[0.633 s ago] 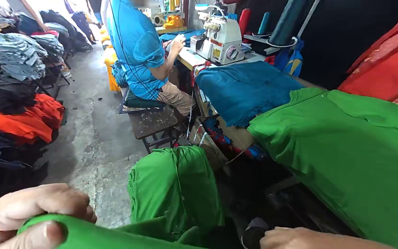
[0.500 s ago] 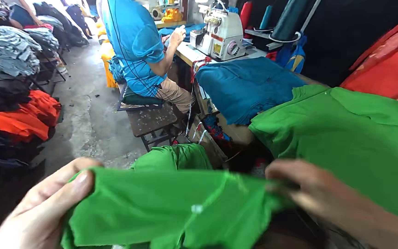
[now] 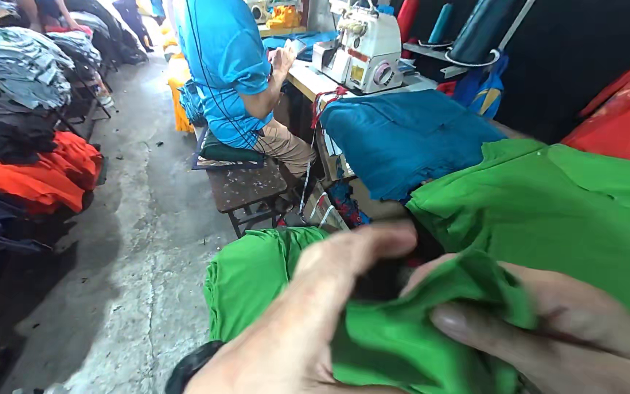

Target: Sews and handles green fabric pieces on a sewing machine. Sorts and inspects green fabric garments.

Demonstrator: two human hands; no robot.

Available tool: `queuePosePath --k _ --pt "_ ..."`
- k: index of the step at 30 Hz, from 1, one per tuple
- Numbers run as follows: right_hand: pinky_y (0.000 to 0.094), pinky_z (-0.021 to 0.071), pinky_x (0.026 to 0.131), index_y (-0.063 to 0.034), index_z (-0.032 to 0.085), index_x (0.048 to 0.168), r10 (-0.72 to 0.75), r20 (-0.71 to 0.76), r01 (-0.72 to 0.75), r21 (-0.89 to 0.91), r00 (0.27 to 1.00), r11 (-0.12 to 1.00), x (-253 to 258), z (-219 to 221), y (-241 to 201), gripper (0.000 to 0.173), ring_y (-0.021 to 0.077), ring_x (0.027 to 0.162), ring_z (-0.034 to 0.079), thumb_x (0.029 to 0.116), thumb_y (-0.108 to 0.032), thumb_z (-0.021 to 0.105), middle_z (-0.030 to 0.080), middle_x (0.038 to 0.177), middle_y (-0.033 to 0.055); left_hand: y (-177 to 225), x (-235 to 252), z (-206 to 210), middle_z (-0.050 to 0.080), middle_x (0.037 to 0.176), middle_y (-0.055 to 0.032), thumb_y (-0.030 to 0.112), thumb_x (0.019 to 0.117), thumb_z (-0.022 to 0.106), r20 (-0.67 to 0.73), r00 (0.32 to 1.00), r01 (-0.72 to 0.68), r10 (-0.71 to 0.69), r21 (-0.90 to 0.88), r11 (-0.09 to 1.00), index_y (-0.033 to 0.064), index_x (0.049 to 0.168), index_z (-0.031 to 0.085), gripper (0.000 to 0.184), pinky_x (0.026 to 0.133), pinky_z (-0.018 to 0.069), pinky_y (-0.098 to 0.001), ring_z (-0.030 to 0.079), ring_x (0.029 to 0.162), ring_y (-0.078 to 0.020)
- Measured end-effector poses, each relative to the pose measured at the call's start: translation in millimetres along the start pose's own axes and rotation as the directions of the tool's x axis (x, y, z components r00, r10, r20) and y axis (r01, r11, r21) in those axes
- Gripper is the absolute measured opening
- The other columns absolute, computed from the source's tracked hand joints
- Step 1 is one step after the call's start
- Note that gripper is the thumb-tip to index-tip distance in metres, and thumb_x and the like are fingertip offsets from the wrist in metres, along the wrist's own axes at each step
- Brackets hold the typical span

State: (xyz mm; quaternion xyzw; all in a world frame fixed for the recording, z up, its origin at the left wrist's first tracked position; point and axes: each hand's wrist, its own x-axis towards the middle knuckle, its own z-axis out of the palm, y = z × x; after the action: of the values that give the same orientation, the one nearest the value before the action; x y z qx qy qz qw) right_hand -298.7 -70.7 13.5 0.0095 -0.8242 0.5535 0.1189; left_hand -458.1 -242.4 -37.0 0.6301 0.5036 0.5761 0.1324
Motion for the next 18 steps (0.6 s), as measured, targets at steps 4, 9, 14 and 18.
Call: queuePosePath --k 4,9,14,18 --pt "0.0158 0.0563 0.088 -0.0185 0.072 0.115 -0.03 -0.065 0.023 -0.096 0.997 0.995 -3.1 -18.3 -29.6 0.016 -0.0067 0.098 0.065 0.101 -0.018 0.063 0.072 0.105 -0.0181 -19.8 -29.9 27.4 0.073 0.104 -0.0164 0.019 0.0922 0.075 0.181 0.97 0.169 -0.159 -0.043 0.985 -0.0063 0.122 0.064 0.041 0.093 0.0554 -0.0355 0.071 0.099 -0.0164" --pt "0.0192 0.0607 0.077 -0.0224 0.071 0.109 -0.081 -0.317 -0.006 -0.264 0.945 0.965 2.9 -58.2 -10.1 0.013 -0.0012 0.087 0.069 0.0975 -0.021 0.066 0.073 0.097 -0.014 -65.7 -76.1 10.1 0.072 0.099 -0.0052 0.016 0.094 0.073 0.099 0.94 0.333 -0.326 -0.077 0.94 0.0006 0.1 0.072 0.017 0.085 0.0571 -0.0227 0.068 0.094 -0.0039" --pt "0.0149 0.0554 0.071 -0.0097 0.06 0.111 -0.001 -0.409 -0.168 -0.379 0.913 0.91 68.6 -101.2 44.5 0.012 -0.0064 0.077 0.064 0.0998 -0.007 0.061 0.068 0.09 -0.0074 -106.9 -44.9 -63.4 0.069 0.089 -0.0077 0.019 0.0953 0.069 -0.091 0.891 0.422 -0.445 0.526 0.739 0.0045 0.097 0.073 0.015 0.072 0.0589 -0.0417 0.068 0.077 -0.0181" --pt "0.0165 0.0572 0.08 -0.009 0.063 0.108 -0.141 -0.494 -0.023 -0.31 0.858 0.95 101.3 -130.8 48.5 0.012 -0.0057 0.083 0.066 0.0973 -0.004 0.064 0.068 0.091 -0.0104 -79.7 7.2 -122.1 0.068 0.098 -0.0205 0.01 0.0934 0.069 -0.263 0.964 0.243 -0.047 0.791 0.562 -0.0028 0.104 0.073 0.017 0.079 0.0551 -0.0551 0.068 0.087 -0.034"
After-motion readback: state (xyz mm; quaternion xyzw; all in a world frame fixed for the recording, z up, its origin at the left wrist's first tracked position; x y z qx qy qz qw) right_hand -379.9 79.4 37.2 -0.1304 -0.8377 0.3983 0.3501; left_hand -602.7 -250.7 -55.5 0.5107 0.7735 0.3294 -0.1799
